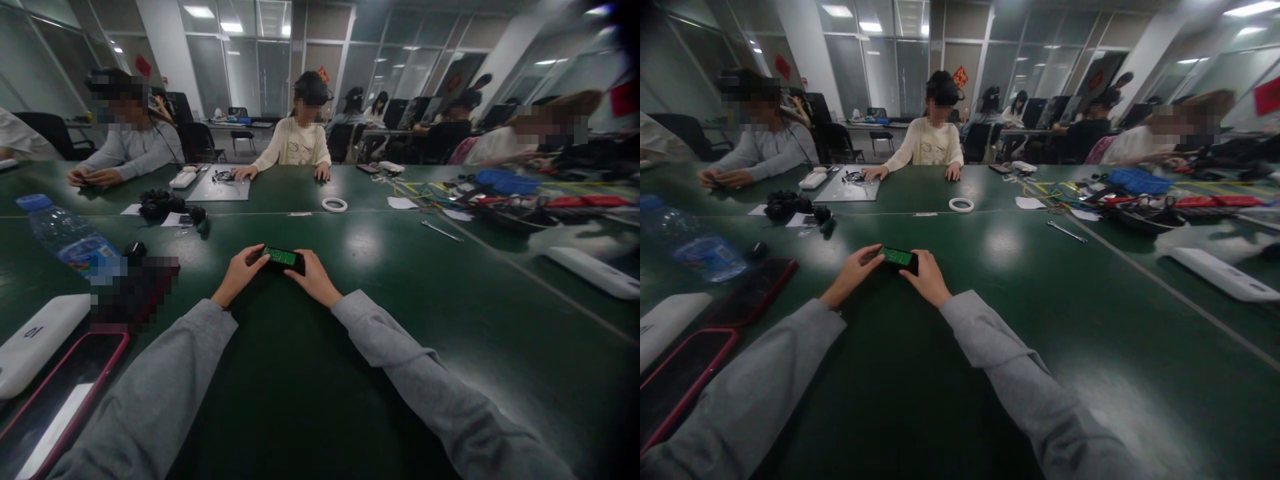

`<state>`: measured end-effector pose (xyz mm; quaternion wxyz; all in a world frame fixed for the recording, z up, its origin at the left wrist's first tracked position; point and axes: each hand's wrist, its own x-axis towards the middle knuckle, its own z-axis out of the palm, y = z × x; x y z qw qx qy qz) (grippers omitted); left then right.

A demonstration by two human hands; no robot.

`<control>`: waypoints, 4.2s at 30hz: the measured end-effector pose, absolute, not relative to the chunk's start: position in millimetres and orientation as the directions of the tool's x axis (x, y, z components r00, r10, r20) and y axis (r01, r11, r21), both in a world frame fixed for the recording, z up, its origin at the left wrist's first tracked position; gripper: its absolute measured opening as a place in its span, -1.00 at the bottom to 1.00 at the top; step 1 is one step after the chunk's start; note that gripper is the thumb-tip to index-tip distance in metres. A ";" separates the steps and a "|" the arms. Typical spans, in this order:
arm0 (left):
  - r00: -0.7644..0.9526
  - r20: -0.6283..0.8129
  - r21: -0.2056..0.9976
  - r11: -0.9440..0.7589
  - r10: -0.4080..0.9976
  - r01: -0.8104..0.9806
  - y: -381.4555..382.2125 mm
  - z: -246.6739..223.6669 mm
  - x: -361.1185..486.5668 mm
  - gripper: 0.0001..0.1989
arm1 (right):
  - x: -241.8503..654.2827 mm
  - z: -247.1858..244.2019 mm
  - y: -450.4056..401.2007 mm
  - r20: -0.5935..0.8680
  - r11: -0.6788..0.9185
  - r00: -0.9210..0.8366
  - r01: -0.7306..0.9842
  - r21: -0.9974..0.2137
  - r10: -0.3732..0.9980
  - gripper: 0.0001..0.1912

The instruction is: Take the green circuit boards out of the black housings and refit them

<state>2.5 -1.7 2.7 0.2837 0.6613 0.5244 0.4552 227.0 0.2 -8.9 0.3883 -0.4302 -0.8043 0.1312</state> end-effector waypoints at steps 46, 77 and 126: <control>-0.075 0.287 0.827 -0.208 0.955 0.523 3.6 -3.6 -3.7 -0.72 | 221.4 6.6 -14.4 0.409 0.724 -0.598 0.542 -0.427 0.689 -0.26; -0.158 0.352 0.805 -0.213 0.922 0.554 14.2 -19.8 -12.4 -0.81 | 226.3 -7.5 1.5 0.455 0.587 -0.373 0.457 -0.668 0.809 -0.52; 0.338 0.613 0.368 -0.637 0.714 0.678 -16.4 15.6 9.8 -0.19 | 231.0 -10.7 10.1 0.438 0.386 0.008 0.459 -0.800 0.899 -0.61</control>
